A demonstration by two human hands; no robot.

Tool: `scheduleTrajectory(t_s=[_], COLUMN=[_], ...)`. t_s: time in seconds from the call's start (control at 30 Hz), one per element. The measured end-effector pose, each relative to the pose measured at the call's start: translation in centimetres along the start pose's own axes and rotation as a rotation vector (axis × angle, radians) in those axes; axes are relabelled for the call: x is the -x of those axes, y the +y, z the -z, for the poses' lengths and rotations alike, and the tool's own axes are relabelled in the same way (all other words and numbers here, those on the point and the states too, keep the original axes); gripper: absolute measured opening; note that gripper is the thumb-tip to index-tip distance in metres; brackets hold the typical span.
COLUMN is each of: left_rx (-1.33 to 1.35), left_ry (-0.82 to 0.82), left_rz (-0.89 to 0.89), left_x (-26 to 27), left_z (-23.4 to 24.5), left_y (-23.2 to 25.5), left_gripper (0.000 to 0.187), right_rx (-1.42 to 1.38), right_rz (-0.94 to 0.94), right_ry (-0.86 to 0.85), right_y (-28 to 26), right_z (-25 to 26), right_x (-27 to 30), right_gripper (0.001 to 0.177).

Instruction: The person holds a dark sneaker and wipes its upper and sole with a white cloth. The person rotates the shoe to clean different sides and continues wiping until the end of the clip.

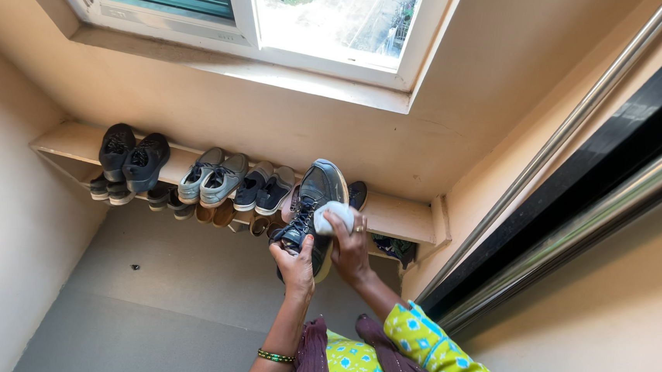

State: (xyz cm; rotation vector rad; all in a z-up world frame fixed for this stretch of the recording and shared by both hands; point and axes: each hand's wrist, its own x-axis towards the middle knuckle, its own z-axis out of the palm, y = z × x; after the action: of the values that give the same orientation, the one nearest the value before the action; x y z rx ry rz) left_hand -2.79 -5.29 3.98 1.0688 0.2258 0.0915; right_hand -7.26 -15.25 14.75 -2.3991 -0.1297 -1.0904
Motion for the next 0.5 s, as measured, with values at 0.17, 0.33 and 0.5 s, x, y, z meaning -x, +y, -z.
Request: scheduleTrajectory(t_s=[0.17, 0.33, 0.5], left_rx=[-0.329, -0.444, -0.423], left_ry=[-0.031, -0.047, -0.032], left_rz=[-0.157, -0.236, -0.266], left_x=[0.3, 0.1, -1.9], left_z=[-0.4, -0.2, 1.2], left_y=[3.7, 5.6, 4.8], left_gripper=[0.059, 0.057, 0.058], right_rx=[0.248, 0.344, 0.131], right_rz=[0.013, 0.006, -0.039], right_ry=[-0.024, -0.048, -0.053], right_y=[1.7, 1.9, -1.9], right_z=[-0.9, -2.3, -4.1], right_x=[-6.2, -8.2, -3.5], right_gripper=[0.057, 0.057, 0.053])
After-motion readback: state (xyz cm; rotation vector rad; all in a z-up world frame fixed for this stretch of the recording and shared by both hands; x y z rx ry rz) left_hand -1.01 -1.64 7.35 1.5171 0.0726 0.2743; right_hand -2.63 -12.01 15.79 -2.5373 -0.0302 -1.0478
